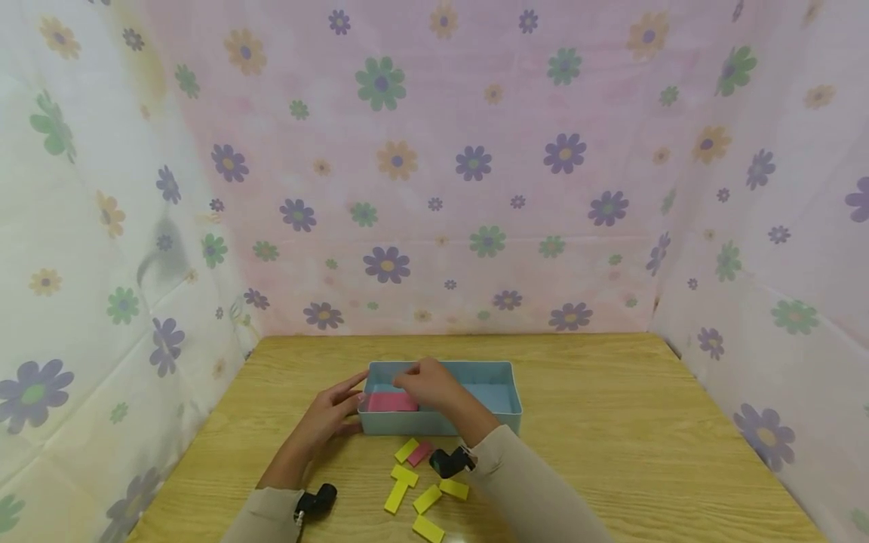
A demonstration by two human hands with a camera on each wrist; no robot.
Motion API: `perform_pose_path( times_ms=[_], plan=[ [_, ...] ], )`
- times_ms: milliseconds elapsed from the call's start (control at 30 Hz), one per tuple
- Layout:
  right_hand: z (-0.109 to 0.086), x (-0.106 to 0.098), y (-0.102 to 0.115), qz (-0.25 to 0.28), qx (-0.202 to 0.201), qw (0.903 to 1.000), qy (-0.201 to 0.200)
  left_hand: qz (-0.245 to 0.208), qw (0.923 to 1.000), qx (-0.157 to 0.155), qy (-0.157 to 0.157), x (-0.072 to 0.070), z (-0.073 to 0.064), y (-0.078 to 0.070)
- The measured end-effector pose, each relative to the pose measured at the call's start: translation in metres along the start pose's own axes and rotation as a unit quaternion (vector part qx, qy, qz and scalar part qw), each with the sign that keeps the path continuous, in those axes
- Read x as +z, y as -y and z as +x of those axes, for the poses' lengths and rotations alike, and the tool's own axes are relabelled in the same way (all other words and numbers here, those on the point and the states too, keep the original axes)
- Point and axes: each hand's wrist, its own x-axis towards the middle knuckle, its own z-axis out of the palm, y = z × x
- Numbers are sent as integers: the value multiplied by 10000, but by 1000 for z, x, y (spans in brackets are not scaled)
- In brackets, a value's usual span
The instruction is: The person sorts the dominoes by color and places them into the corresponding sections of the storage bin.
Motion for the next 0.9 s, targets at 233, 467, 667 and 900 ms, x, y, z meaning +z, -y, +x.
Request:
perform_pose_path(
  times_ms=[233,467,667,900],
  plan=[
    [-18,-3,-19,411,-793,9955,-328,85,9999,23,-61,0,-1,-1],
    [-43,-2,-40,366,-1136,9895,-812,40,10000,0,-61,2,-1,0],
    [-59,-5,-54,330,-1099,9925,-417,43,10000,36,-76,2,-2,1],
    [-65,-1,-63,220,-1074,9932,388,-13,9999,54,-92,3,-2,1]
  ],
)
